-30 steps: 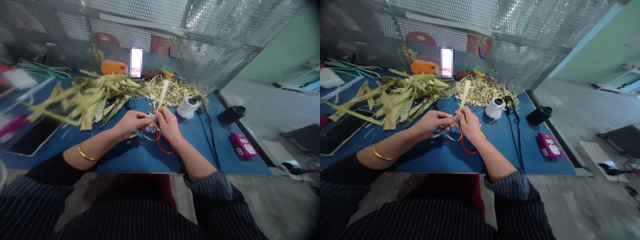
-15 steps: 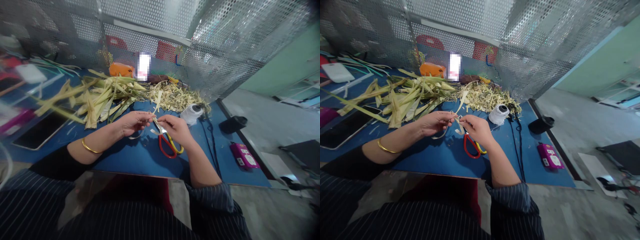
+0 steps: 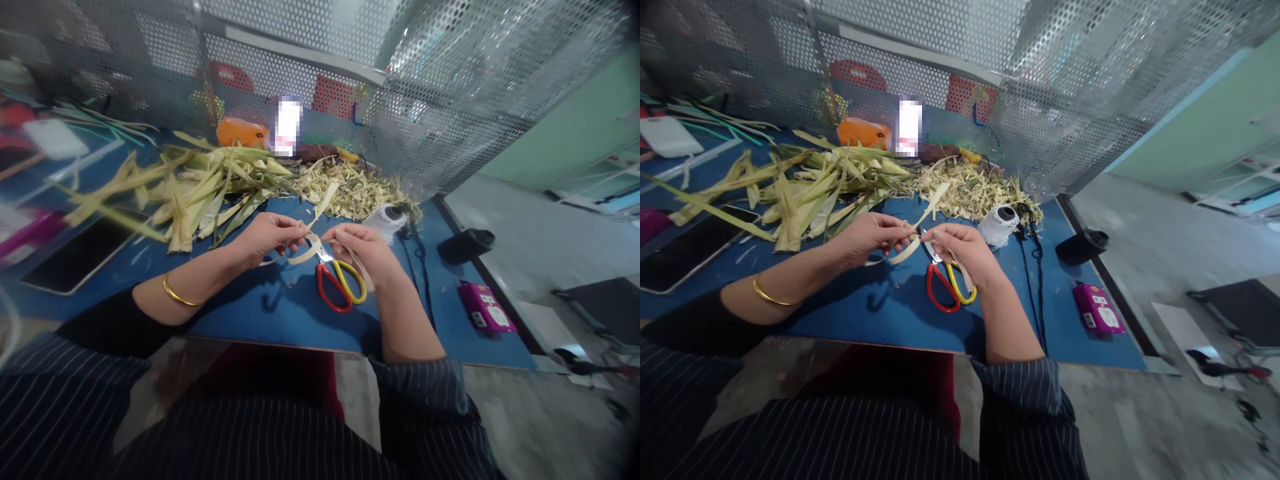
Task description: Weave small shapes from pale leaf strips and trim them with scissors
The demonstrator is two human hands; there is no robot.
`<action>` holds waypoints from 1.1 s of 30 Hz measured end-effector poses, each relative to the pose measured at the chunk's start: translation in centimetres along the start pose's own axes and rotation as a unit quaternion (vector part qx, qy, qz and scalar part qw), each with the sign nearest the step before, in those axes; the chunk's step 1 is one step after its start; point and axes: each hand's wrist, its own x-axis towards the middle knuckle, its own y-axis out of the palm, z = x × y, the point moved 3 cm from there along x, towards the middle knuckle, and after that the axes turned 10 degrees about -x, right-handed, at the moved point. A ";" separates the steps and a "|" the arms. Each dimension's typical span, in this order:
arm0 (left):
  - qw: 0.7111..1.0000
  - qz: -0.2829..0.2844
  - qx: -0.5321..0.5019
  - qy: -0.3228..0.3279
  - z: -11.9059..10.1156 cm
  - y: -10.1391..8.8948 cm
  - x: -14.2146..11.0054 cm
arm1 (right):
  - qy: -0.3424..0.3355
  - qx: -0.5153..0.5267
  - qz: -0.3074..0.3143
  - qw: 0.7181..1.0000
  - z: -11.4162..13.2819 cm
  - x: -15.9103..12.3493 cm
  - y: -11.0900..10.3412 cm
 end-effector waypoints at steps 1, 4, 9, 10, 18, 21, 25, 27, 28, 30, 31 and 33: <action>1.000 -0.005 0.009 0.006 -0.1 0.0 0.0 | 0.009 0.036 -0.002 0.999 0.0 0.0 -0.1; 1.000 -0.003 0.002 0.002 -0.1 -0.2 0.0 | 0.015 0.098 -0.008 0.995 0.2 0.2 -0.2; 0.994 0.008 -0.102 -0.035 0.3 -0.2 0.2 | -0.011 0.072 -0.034 0.997 0.6 0.1 -0.3; 0.991 0.002 -0.126 -0.042 0.3 -0.2 0.2 | -0.018 0.060 -0.037 0.997 0.5 0.0 -0.3; 0.988 -0.043 -0.146 -0.018 0.1 0.2 0.0 | -0.075 -0.255 -0.105 0.958 -0.5 0.8 -0.1; 0.992 -0.035 -0.121 0.002 0.1 0.6 -0.3 | -0.196 -0.437 -0.197 0.855 0.2 0.6 0.3; 0.995 -0.027 -0.091 -0.007 0.7 1.0 -0.6 | -0.288 -0.544 -0.208 0.760 0.3 -0.1 1.6; 0.996 -0.032 -0.085 -0.010 0.8 1.0 -0.6 | -0.315 -0.565 -0.176 0.742 0.0 -0.4 2.3; 0.996 -0.033 -0.084 -0.006 0.8 1.0 -0.6 | -0.324 -0.578 -0.153 0.733 -0.2 -0.5 2.7; 0.995 -0.034 -0.092 -0.003 0.7 0.9 -0.6 | -0.339 -0.606 -0.093 0.714 -0.6 -0.6 3.5; 0.994 -0.038 -0.102 -0.004 0.7 0.8 -0.5 | -0.346 -0.616 -0.062 0.705 -0.7 -0.6 3.8; 0.990 -0.057 -0.130 -0.007 0.6 0.5 -0.3 | -0.354 -0.617 -0.042 0.701 -0.7 -0.6 4.1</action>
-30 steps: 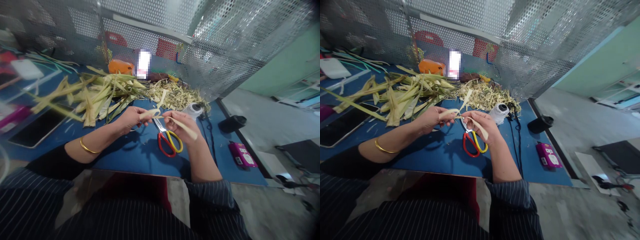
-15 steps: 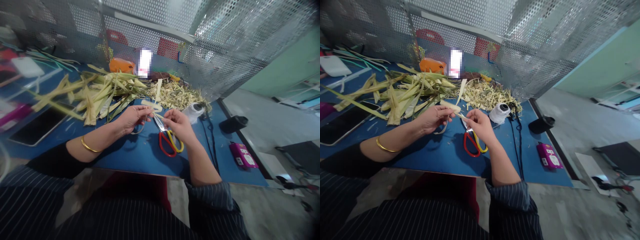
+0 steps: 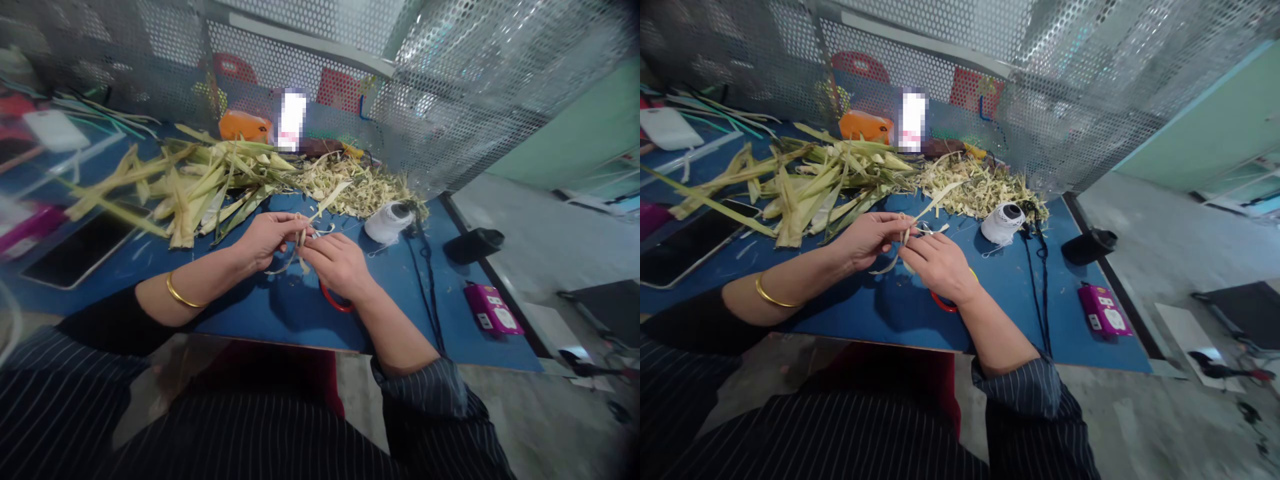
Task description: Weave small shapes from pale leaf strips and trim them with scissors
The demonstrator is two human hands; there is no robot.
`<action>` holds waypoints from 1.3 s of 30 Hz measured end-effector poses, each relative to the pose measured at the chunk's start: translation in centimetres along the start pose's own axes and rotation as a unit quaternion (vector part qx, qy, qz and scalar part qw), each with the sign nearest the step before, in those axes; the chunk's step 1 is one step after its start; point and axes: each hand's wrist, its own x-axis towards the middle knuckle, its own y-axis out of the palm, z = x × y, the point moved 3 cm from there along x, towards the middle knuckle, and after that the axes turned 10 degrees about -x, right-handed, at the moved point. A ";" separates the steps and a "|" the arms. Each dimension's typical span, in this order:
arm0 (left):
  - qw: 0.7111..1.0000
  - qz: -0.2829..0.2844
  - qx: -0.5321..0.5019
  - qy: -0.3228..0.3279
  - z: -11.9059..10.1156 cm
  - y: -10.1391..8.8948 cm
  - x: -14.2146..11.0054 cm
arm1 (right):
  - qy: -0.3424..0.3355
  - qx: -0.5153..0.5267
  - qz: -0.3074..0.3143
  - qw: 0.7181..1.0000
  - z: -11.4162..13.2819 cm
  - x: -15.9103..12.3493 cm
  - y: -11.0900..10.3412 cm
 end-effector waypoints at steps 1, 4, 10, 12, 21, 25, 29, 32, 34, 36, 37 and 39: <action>1.000 -0.012 -0.016 0.002 -0.1 -0.1 0.1 | 0.022 0.001 -0.018 1.000 -0.2 0.0 -0.2; 0.998 -0.028 -0.053 0.007 -0.4 -0.3 0.4 | 0.162 -0.007 -0.083 0.983 -1.7 -0.1 -0.6; 0.997 -0.030 -0.062 -0.016 -0.8 -0.3 0.4 | 0.197 -0.017 0.006 0.980 -3.3 -0.2 0.3; 0.997 -0.030 -0.064 -0.020 -0.8 -0.3 0.3 | 0.200 -0.019 0.011 0.980 -3.4 -0.1 0.2; 0.995 -0.012 0.082 0.060 -1.5 -0.5 0.1 | 0.299 0.430 -0.020 0.851 -3.3 -0.4 -1.1; 0.990 -0.004 0.111 0.089 -1.4 -0.3 0.0 | 0.320 0.542 0.018 0.777 -2.7 -0.5 -0.3; 0.989 -0.013 0.109 0.094 -1.5 -0.2 0.1 | 0.292 0.520 0.006 0.802 -2.1 -0.2 -0.4; 0.991 -0.011 0.102 0.086 -1.5 -0.1 0.0 | 0.256 0.407 -0.073 0.874 -1.8 0.0 -1.5; 0.991 -0.001 0.107 0.079 -1.4 0.0 -0.1 | 0.245 0.342 -0.124 0.899 -1.6 0.0 -2.2; 0.990 0.009 0.120 0.077 -1.2 0.2 -0.3 | 0.250 0.311 -0.174 0.900 -1.5 -0.1 -2.8; 0.989 0.014 0.127 0.080 -1.1 0.2 -0.3 | 0.255 0.306 -0.200 0.895 -1.5 -0.2 -3.0; 0.986 0.022 0.142 0.088 -1.0 0.3 -0.4 | 0.273 0.316 -0.239 0.877 -1.5 -0.3 -3.3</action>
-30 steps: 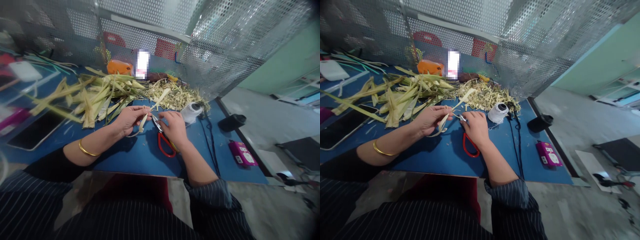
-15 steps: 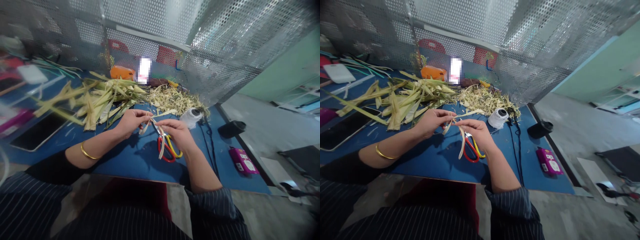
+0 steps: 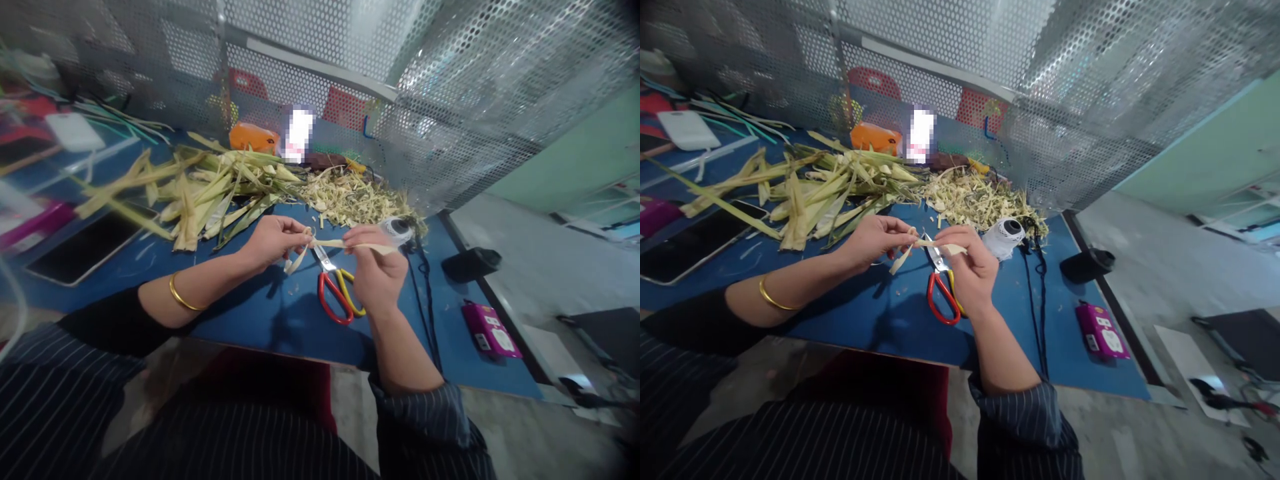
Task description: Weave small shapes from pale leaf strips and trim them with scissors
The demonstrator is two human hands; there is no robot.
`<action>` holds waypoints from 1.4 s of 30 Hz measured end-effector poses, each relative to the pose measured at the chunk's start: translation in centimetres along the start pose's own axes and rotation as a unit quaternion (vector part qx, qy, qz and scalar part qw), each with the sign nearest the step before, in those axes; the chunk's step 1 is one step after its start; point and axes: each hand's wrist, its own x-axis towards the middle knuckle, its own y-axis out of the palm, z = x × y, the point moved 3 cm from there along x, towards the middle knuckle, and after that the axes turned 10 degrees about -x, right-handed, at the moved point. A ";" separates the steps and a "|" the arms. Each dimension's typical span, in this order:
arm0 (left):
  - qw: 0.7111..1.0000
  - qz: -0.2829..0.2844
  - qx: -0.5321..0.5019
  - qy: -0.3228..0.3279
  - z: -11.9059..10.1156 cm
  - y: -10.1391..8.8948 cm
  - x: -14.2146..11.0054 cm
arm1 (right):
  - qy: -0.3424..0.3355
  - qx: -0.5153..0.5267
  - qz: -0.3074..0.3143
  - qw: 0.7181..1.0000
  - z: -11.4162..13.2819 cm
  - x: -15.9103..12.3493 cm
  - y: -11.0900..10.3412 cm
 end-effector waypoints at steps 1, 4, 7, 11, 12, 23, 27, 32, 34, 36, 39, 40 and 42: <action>1.000 -0.001 0.006 0.002 0.0 0.0 0.0 | 0.017 0.012 -0.008 1.000 0.0 0.0 0.0; 1.000 -0.021 0.022 0.000 0.1 0.0 0.0 | 0.101 0.013 0.059 0.993 -0.6 0.0 0.5; 0.999 -0.033 0.035 0.001 0.2 -0.1 0.0 | 0.162 -0.011 0.172 0.972 -1.3 -0.2 1.3; 0.998 -0.027 0.051 0.012 0.4 0.0 0.0 | 0.185 -0.044 0.207 0.960 -2.0 -0.5 1.6; 0.998 -0.025 0.053 0.014 0.4 0.0 0.0 | 0.187 -0.056 0.204 0.959 -2.1 -0.5 1.7; 0.996 -0.024 0.080 0.020 0.6 0.1 0.0 | 0.089 -0.184 0.185 0.961 -2.2 -0.6 2.0; 0.991 -0.023 0.118 0.053 0.7 -0.2 0.1 | 0.033 -0.224 0.182 0.957 -1.6 -0.6 2.1; 0.981 -0.035 0.162 0.097 0.5 -0.2 0.1 | -0.030 -0.256 0.193 0.947 -1.0 -0.5 2.2; 0.979 -0.033 0.171 0.106 0.5 -0.2 0.0 | -0.025 -0.251 0.200 0.947 -1.1 -0.5 2.1; 0.978 -0.028 0.175 0.109 0.5 -0.3 0.0 | -0.016 -0.245 0.205 0.947 -1.1 -0.5 2.1; 0.978 -0.018 0.178 0.110 0.6 -0.3 0.0 | -0.003 -0.239 0.212 0.948 -1.3 -0.5 2.1; 0.976 -0.013 0.185 0.111 0.7 -0.2 0.0 | 0.005 -0.235 0.216 0.948 -1.3 -0.5 2.1; 0.971 -0.005 0.206 0.121 0.7 -0.2 -0.1 | 0.021 -0.223 0.226 0.948 -1.4 -0.4 2.1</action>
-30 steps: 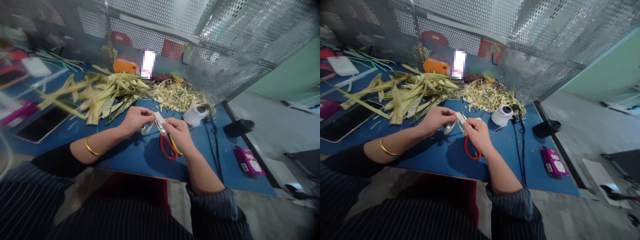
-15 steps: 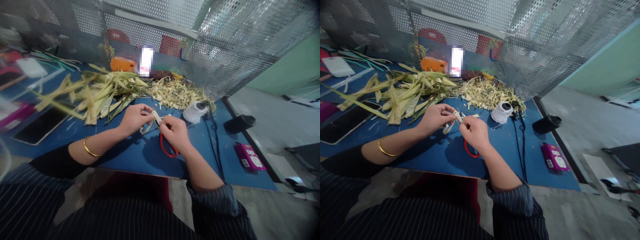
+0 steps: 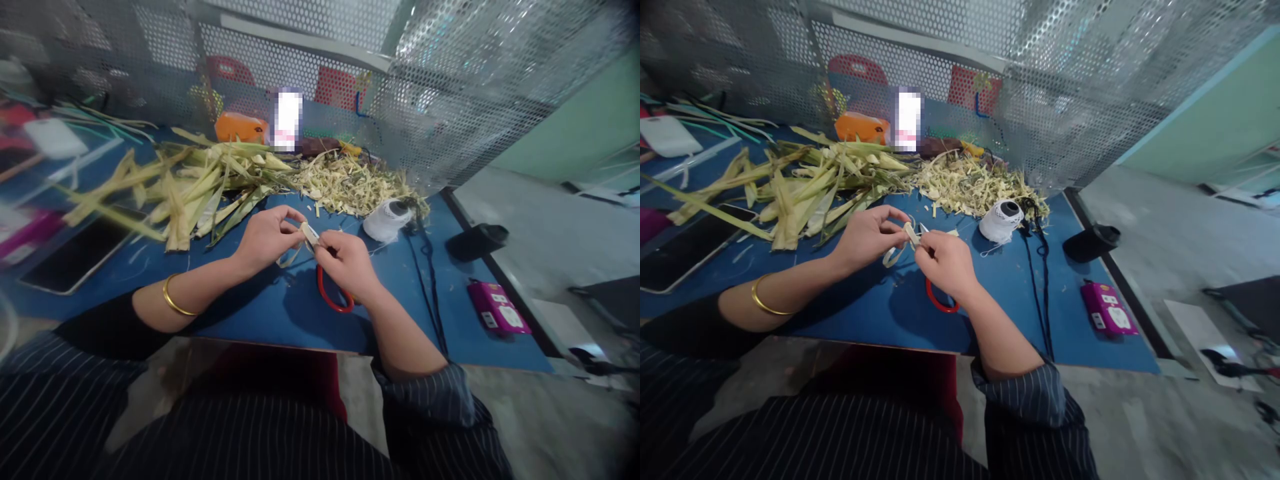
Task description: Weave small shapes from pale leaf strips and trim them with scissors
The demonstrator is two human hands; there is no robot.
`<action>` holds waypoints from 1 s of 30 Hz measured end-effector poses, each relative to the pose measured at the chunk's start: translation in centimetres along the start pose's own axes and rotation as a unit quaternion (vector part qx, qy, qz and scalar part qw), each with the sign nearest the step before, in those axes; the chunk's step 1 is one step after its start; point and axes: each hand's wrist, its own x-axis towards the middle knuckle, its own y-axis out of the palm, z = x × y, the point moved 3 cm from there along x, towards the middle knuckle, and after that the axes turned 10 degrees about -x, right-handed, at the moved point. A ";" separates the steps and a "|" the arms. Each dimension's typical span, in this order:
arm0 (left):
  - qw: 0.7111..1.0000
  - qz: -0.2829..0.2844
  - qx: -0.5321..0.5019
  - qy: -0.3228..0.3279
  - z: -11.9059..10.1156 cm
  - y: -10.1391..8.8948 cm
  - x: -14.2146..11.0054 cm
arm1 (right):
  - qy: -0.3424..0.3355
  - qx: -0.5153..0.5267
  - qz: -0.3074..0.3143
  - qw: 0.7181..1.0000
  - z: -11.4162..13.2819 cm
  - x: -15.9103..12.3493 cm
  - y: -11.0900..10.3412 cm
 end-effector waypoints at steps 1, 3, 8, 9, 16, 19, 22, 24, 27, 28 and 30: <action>1.000 0.001 0.012 0.009 0.0 0.0 0.0 | 0.004 0.007 0.008 1.000 -0.1 0.0 0.0; 0.999 -0.002 0.034 0.029 -0.2 0.0 -0.1 | 0.009 0.018 0.025 1.000 -0.2 0.1 0.0; 0.995 -0.015 0.080 0.057 -0.7 0.0 -0.3 | 0.019 0.009 0.043 0.999 -0.5 0.2 -0.1; 0.994 -0.015 0.085 0.061 -0.8 0.0 -0.4 | 0.016 0.006 0.048 0.999 -0.5 0.2 -0.1; 0.994 -0.026 0.085 0.061 -0.5 -0.1 -0.3 | 0.028 -0.051 0.025 0.998 -0.4 0.0 0.0; 0.994 -0.032 0.083 0.061 -0.2 -0.1 -0.2 | 0.036 -0.063 -0.001 0.997 -0.3 -0.2 0.4; 0.994 -0.035 0.078 0.061 -0.1 -0.1 -0.3 | 0.005 -0.099 -0.037 0.994 -0.2 -0.3 0.9; 0.995 -0.038 0.075 0.060 0.0 -0.1 -0.3 | -0.039 -0.158 -0.060 0.985 -0.1 -0.3 1.1; 0.994 -0.039 0.079 0.060 0.1 -0.1 -0.3 | -0.089 -0.237 -0.075 0.965 0.2 -0.3 1.2; 0.994 -0.039 0.083 0.061 0.1 -0.1 -0.3 | -0.096 -0.254 -0.078 0.959 0.3 -0.3 1.2; 0.992 -0.040 0.097 0.068 -0.1 0.0 -0.4 | -0.096 -0.267 -0.083 0.955 0.4 -0.3 1.2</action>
